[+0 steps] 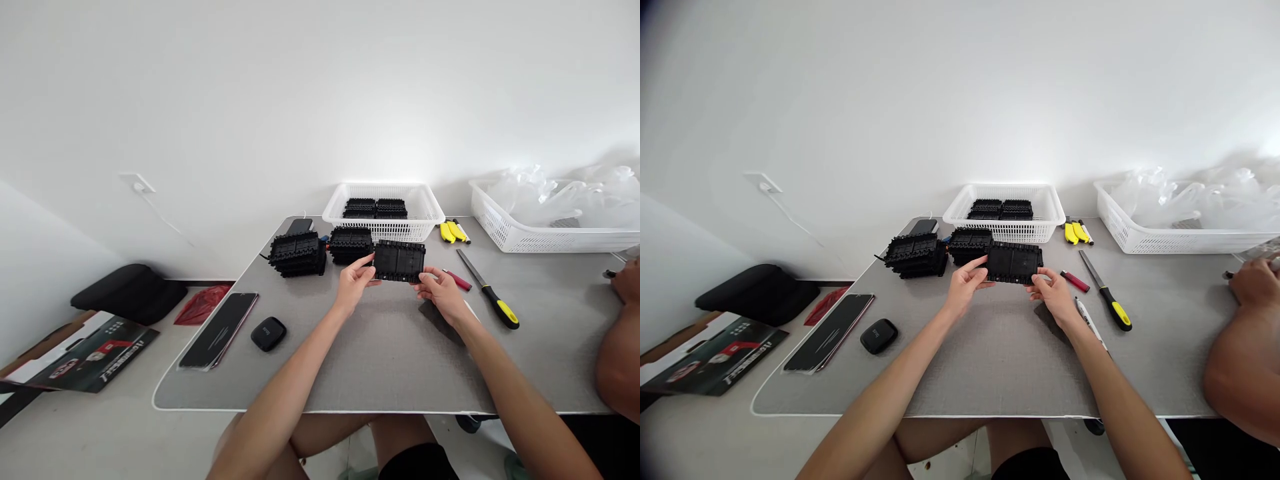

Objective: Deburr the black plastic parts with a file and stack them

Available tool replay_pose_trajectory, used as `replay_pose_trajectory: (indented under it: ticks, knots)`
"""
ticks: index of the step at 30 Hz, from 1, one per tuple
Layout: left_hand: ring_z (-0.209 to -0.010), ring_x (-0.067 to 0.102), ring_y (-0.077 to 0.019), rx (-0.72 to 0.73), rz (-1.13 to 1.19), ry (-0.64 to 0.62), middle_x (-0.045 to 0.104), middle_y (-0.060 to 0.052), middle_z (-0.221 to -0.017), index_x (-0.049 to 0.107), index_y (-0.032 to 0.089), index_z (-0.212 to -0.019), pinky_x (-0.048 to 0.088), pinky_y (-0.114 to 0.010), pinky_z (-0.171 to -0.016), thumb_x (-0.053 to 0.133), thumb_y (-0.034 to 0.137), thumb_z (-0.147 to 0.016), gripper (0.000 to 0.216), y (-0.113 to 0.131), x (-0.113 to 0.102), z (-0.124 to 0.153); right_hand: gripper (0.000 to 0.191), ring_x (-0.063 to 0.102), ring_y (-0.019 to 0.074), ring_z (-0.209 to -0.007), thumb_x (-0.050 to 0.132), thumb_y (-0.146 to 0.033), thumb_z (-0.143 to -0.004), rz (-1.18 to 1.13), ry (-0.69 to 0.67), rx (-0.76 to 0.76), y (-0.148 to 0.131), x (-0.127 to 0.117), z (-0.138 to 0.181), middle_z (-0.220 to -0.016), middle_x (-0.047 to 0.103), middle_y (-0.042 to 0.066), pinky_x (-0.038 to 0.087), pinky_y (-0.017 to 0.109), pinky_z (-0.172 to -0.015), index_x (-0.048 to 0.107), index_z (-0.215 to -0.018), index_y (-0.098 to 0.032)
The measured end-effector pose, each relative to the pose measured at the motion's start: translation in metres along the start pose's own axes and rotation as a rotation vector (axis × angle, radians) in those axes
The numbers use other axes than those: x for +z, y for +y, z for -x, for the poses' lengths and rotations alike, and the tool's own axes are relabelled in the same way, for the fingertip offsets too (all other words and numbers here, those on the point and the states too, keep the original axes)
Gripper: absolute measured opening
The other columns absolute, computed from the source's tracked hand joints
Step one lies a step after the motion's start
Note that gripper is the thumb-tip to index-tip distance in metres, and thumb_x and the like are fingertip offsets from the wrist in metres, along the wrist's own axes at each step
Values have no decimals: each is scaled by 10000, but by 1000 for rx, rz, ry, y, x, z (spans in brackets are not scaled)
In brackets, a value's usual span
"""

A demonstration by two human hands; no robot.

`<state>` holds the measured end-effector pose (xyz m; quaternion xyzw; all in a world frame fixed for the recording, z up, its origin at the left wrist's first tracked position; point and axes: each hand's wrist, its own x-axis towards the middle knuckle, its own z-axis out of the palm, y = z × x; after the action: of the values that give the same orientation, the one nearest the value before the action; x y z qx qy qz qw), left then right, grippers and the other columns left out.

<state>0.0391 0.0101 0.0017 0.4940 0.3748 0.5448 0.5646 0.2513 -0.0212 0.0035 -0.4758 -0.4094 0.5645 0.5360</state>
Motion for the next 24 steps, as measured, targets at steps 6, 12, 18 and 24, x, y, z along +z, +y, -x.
replay_pose_trajectory:
  ticks: [6, 12, 18, 24]
  knots:
    - [-805, 687, -201, -41, -15, -59, 719, -72, -960, 317, 253, -1474, 596, -352, -727, 819, 331, -660, 960, 7, 2, 4, 405, 605, 135, -625, 737, -442, -709, -9, 45, -40, -1, -1, 0, -674, 625, -8, 508, 262, -576, 618, -1004, -191]
    - [-685, 663, -165, -96, -54, -106, 680, -49, -868, 523, 209, -1196, 576, -272, -578, 759, 444, -696, 601, 5, 3, 3, 447, 550, 125, -569, 698, -507, -705, 69, 123, -114, 1, -3, -2, -626, 593, -24, 467, 262, -551, 661, -1009, -182]
    - [-539, 639, -177, -166, -135, -183, 667, -11, -680, 573, 212, -999, 530, -280, -474, 672, 572, -744, 452, 0, 3, 3, 382, 471, 121, -510, 628, -484, -750, 260, 167, -184, 1, -4, -4, -534, 515, -42, 398, 260, -523, 706, -944, -164]
    - [-454, 627, -177, -213, -176, -314, 684, -52, -639, 628, 189, -1142, 425, -232, -390, 604, 570, -818, 500, -3, 4, 6, 437, 505, 130, -568, 635, -514, -768, 281, 131, -202, 1, -8, -7, -617, 558, -24, 418, 275, -583, 703, -1002, -152]
